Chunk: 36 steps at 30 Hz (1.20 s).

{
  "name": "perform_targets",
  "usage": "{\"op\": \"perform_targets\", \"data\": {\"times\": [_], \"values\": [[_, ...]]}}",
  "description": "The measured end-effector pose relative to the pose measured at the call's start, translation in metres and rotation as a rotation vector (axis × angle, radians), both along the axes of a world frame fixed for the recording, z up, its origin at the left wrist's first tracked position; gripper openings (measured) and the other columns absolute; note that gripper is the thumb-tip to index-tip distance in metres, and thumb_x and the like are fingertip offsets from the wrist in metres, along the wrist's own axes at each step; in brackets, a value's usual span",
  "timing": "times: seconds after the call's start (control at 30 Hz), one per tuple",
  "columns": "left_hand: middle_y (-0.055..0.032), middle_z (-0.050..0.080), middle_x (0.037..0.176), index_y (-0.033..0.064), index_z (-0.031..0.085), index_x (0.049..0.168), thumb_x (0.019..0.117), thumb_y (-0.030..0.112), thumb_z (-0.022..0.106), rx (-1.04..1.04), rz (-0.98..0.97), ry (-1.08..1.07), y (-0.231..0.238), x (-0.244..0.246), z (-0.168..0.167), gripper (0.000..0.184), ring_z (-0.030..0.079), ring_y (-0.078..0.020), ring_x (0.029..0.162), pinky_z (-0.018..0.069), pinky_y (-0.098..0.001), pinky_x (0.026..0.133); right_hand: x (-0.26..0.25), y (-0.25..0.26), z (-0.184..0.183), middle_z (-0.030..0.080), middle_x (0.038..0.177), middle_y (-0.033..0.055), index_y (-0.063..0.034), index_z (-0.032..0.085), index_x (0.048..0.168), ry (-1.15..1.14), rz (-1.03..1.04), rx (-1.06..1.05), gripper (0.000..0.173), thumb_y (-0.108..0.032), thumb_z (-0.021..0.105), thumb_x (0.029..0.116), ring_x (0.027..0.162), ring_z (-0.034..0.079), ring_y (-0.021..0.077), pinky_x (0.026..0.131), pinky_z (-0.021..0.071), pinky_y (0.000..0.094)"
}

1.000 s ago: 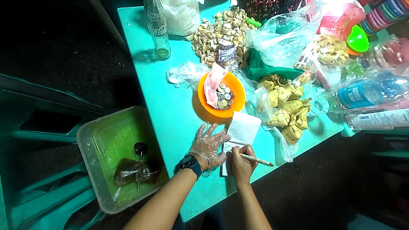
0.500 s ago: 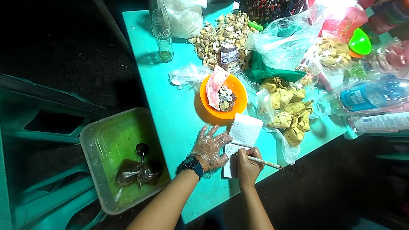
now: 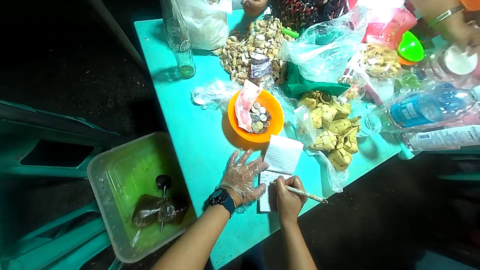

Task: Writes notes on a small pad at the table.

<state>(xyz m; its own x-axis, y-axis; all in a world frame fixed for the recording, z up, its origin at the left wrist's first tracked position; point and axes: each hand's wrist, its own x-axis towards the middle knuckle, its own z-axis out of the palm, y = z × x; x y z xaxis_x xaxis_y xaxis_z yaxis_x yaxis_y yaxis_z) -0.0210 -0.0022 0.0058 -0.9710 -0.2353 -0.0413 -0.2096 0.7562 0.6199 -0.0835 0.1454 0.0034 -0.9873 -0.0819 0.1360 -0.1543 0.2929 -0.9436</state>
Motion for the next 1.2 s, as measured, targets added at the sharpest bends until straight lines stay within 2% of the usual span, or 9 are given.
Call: {"op": "perform_targets", "data": {"times": [0.23, 0.4, 0.7, 1.0, 1.2], "values": [[0.0100, 0.057, 0.148, 0.0321, 0.064, 0.138, 0.0806, 0.058, 0.072, -0.009, -0.014, -0.044, 0.0012, -0.0018, 0.0020, 0.064, 0.029, -0.0244, 0.154, 0.0102, -0.0630, 0.124, -0.0014, 0.0012, 0.0007, 0.045, 0.050, -0.0062, -0.0139, 0.048, 0.058, -0.006, -0.011, 0.000, 0.031, -0.002, 0.068, 0.0770, 0.044, 0.045, 0.0015, 0.044, 0.0387, 0.0175], [0.0108, 0.056, 0.149, 0.0335, 0.063, 0.139, 0.0809, 0.057, 0.072, 0.011, -0.009, -0.072, 0.0011, -0.0013, 0.0041, 0.063, 0.028, -0.0239, 0.154, 0.0077, -0.0620, 0.124, -0.0004, 0.0015, -0.0017, 0.045, 0.050, -0.0058, -0.0139, 0.047, 0.059, 0.013, -0.017, -0.010, 0.032, -0.001, 0.069, 0.0777, 0.044, 0.044, 0.0021, 0.044, 0.0384, 0.0176], [0.0096, 0.060, 0.145, 0.0321, 0.067, 0.135, 0.0773, 0.055, 0.076, 0.004, 0.026, 0.008, 0.0037, 0.0005, -0.0012, 0.063, 0.033, -0.0255, 0.152, 0.0112, -0.0637, 0.123, 0.0011, 0.0011, -0.0032, 0.046, 0.051, -0.0053, -0.0140, 0.047, 0.059, 0.030, -0.017, -0.009, 0.032, -0.002, 0.070, 0.0778, 0.044, 0.045, 0.0027, 0.043, 0.0386, 0.0183], [0.0100, 0.057, 0.149, 0.0330, 0.063, 0.138, 0.0801, 0.061, 0.073, -0.012, 0.000, -0.058, 0.0019, -0.0007, 0.0025, 0.065, 0.029, -0.0241, 0.154, 0.0100, -0.0625, 0.124, 0.0008, 0.0006, -0.0056, 0.045, 0.051, -0.0061, -0.0135, 0.048, 0.059, 0.032, -0.033, -0.036, 0.029, -0.002, 0.068, 0.0766, 0.044, 0.045, 0.0017, 0.044, 0.0384, 0.0172], [0.0106, 0.057, 0.149, 0.0328, 0.064, 0.136, 0.0785, 0.064, 0.073, -0.027, 0.017, -0.041, 0.0045, -0.0010, -0.0017, 0.066, 0.028, -0.0225, 0.154, 0.0104, -0.0627, 0.124, 0.0017, -0.0004, -0.0040, 0.046, 0.051, -0.0063, -0.0132, 0.048, 0.059, 0.020, -0.049, -0.029, 0.029, -0.001, 0.068, 0.0754, 0.045, 0.045, 0.0012, 0.044, 0.0392, 0.0169]]}}
